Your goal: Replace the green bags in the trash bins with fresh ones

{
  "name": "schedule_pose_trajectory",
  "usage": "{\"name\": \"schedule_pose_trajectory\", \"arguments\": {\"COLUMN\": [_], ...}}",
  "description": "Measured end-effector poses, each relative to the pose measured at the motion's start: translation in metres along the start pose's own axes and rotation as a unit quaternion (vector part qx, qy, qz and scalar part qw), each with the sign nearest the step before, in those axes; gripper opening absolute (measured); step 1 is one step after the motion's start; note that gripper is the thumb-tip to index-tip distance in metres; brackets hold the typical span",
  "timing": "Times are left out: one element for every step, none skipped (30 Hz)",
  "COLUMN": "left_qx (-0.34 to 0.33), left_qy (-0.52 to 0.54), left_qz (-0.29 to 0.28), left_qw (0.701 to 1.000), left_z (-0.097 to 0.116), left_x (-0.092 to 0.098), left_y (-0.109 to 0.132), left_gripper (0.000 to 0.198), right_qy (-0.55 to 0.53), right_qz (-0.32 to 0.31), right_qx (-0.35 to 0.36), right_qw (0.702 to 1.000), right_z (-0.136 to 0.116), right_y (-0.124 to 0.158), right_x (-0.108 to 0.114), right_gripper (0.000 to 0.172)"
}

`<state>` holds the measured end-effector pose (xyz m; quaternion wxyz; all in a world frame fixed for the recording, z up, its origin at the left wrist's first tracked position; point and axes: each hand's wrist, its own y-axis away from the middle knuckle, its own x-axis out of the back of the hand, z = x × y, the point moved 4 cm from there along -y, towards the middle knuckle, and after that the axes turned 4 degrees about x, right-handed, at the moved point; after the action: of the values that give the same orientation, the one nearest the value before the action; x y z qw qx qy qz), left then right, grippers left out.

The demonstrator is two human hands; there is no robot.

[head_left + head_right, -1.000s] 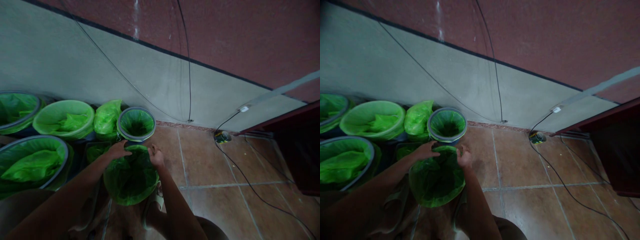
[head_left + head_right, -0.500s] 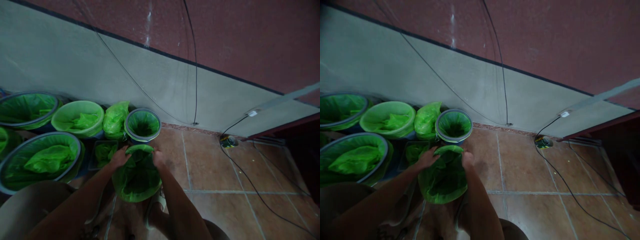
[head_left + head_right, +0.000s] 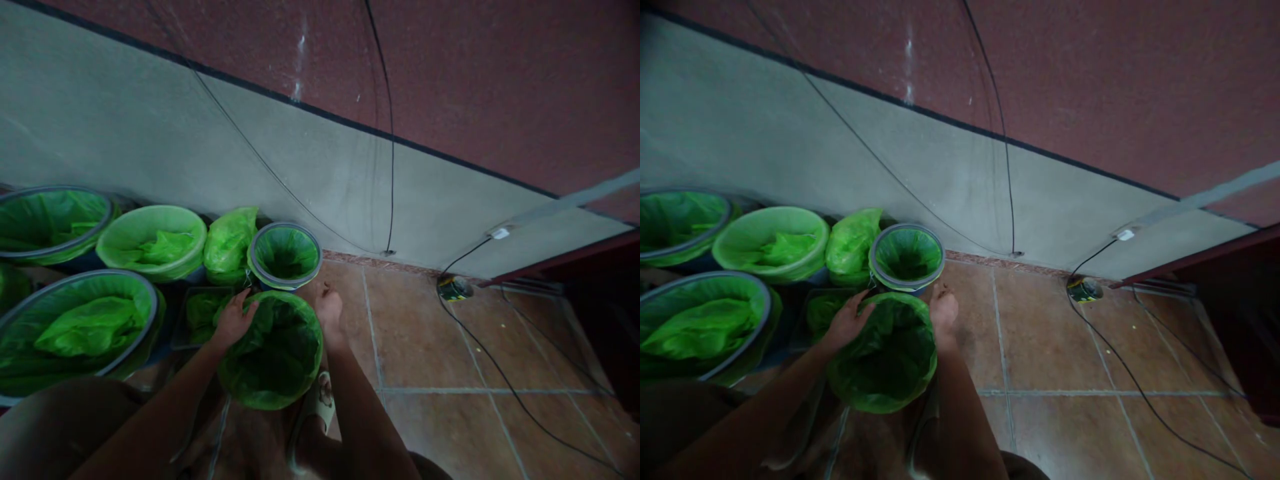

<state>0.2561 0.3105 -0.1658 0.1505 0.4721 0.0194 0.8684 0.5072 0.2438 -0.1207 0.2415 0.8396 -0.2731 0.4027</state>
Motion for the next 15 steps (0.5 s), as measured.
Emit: {"name": "schedule_pose_trajectory", "arguments": {"left_qx": [0.006,0.017,0.032,0.048,0.062,0.070,0.074,0.073,0.074,0.074,0.072,0.069,0.066,0.062,0.059], "left_qy": [-0.007,-0.019,-0.033,-0.046,-0.056,-0.063,-0.068,-0.072,-0.077,-0.081,-0.081,-0.078,-0.073,-0.065,-0.057], "left_qz": [-0.009,-0.027,-0.047,-0.065,-0.078,-0.088,-0.094,-0.097,-0.100,-0.102,-0.103,-0.099,-0.091,-0.084,-0.076], "left_qw": [1.000,0.999,0.998,0.996,0.993,0.992,0.991,0.990,0.989,0.989,0.989,0.990,0.991,0.992,0.994], "left_z": [-0.001,-0.002,-0.004,-0.006,-0.007,-0.009,-0.009,-0.009,-0.009,-0.009,-0.008,-0.008,-0.007,-0.007,-0.006], "left_x": [-0.002,-0.004,-0.007,-0.010,-0.012,-0.014,-0.015,-0.015,-0.015,-0.015,-0.015,-0.015,-0.015,-0.015,-0.015], "left_y": [0.000,0.000,0.000,0.001,0.002,0.003,0.005,0.006,0.007,0.008,0.009,0.010,0.011,0.011,0.012], "left_gripper": [0.052,0.049,0.047,0.046,0.046,0.045,0.044,0.043,0.042,0.041,0.040,0.040,0.040,0.041,0.044], "right_qy": [0.009,0.024,0.040,0.056,0.071,0.083,0.091,0.097,0.101,0.106,0.111,0.118,0.126,0.137,0.146], "right_qz": [-0.009,-0.017,-0.023,-0.028,-0.033,-0.039,-0.043,-0.047,-0.049,-0.049,-0.048,-0.045,-0.043,-0.042,-0.042], "right_qx": [0.000,-0.005,-0.015,-0.029,-0.043,-0.057,-0.067,-0.074,-0.076,-0.077,-0.076,-0.075,-0.073,-0.067,-0.060], "right_qw": [1.000,1.000,0.999,0.998,0.996,0.994,0.993,0.991,0.991,0.990,0.990,0.989,0.988,0.987,0.987], "right_z": [-0.009,-0.017,-0.024,-0.030,-0.033,-0.036,-0.038,-0.039,-0.040,-0.040,-0.041,-0.041,-0.043,-0.045,-0.047], "right_y": [-0.013,-0.025,-0.035,-0.045,-0.052,-0.059,-0.063,-0.066,-0.069,-0.070,-0.070,-0.071,-0.070,-0.070,-0.070], "right_x": [0.000,-0.001,-0.004,-0.008,-0.012,-0.018,-0.023,-0.028,-0.032,-0.035,-0.037,-0.038,-0.037,-0.034,-0.031], "right_gripper": [0.048,0.048,0.049,0.049,0.049,0.049,0.048,0.046,0.044,0.042,0.040,0.040,0.040,0.041,0.042]}}
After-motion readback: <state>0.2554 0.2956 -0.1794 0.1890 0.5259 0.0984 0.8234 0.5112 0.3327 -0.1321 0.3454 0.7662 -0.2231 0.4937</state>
